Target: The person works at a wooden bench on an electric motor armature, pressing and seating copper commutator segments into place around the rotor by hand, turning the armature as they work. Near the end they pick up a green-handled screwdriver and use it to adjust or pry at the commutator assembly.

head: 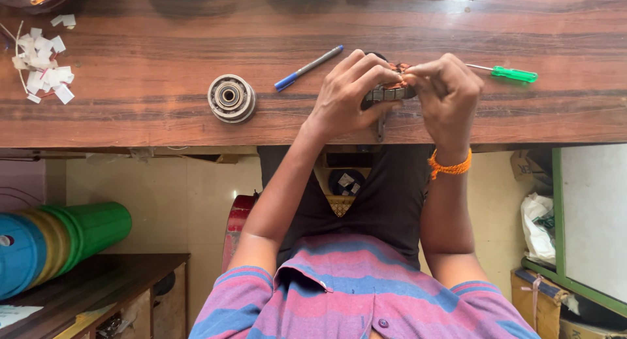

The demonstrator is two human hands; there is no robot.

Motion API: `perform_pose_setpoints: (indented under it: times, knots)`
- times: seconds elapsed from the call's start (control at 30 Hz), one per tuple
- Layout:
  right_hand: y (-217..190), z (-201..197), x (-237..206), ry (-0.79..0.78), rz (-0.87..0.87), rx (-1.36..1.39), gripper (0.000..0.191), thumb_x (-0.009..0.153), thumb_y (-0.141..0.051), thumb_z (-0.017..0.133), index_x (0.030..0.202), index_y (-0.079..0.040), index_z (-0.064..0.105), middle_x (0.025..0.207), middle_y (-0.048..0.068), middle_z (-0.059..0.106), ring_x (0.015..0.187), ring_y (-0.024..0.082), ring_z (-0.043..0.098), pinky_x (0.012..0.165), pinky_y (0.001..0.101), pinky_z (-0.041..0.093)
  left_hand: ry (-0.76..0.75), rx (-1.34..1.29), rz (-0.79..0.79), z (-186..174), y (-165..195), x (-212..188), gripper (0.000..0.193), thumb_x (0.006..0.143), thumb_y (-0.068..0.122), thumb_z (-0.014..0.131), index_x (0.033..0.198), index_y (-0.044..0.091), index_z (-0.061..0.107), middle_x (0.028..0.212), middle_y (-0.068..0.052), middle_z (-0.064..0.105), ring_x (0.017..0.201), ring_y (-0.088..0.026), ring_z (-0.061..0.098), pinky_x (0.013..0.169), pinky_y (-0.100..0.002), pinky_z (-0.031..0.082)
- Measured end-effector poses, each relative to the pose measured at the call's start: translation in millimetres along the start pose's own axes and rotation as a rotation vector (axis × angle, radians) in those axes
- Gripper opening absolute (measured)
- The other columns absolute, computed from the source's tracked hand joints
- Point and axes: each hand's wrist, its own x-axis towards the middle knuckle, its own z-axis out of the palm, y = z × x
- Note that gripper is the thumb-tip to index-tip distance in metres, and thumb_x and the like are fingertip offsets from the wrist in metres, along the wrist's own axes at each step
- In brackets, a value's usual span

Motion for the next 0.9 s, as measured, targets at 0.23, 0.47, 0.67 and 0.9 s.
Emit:
perform_pose_setpoints:
  times: [0.23,0.47,0.67,0.9]
  knots:
    - [13.7,5.8,12.1,0.124,0.046,-0.104,0.016,0.098,-0.009,0.090,0.098,-0.001,0.077,0.075,-0.001,0.051,0.065,0.008,0.039,0.059,0.0288,0.029,-0.103,-0.082,-0.589,10.0,14.8,34.7,0.039,0.085,0.035,0.072,0.116,0.012,0.067,0.082,-0.003,0.073,0.076,-0.017,0.072,0.069,-0.038,0.054]
    - [29.1,15.5,16.0,0.250,0.129,-0.091,0.024,0.097,-0.014,0.092,0.093,-0.002,0.072,0.066,-0.007,0.038,0.060,0.005,0.031,0.056,0.0287,0.022,-0.244,-0.262,-0.665,11.6,-10.4,45.0,0.026,0.081,0.029,0.069,0.092,0.007,0.073,0.079,-0.005,0.075,0.071,-0.015,0.070,0.068,-0.034,0.055]
    - [11.9,10.1,10.7,0.190,0.102,-0.019,0.019,0.100,-0.014,0.087,0.096,-0.002,0.074,0.067,-0.006,0.046,0.060,0.004,0.036,0.056,0.0264,0.024,-0.300,-0.502,-0.664,1.5,-22.4,39.7,0.018,0.082,0.019,0.068,0.087,0.002,0.067,0.071,0.000,0.065,0.066,-0.006,0.057,0.060,-0.025,0.047]
    - [-33.7,12.0,-36.8,0.001,0.154,0.015,0.016,0.094,-0.011,0.086,0.092,-0.002,0.073,0.074,-0.001,0.061,0.062,0.006,0.046,0.057,0.0247,0.035,-0.388,-0.803,-0.509,-17.6,-36.8,25.5,0.010,0.090,0.012,0.066,0.095,0.004,0.065,0.085,0.005,0.061,0.075,-0.003,0.051,0.066,-0.023,0.043]
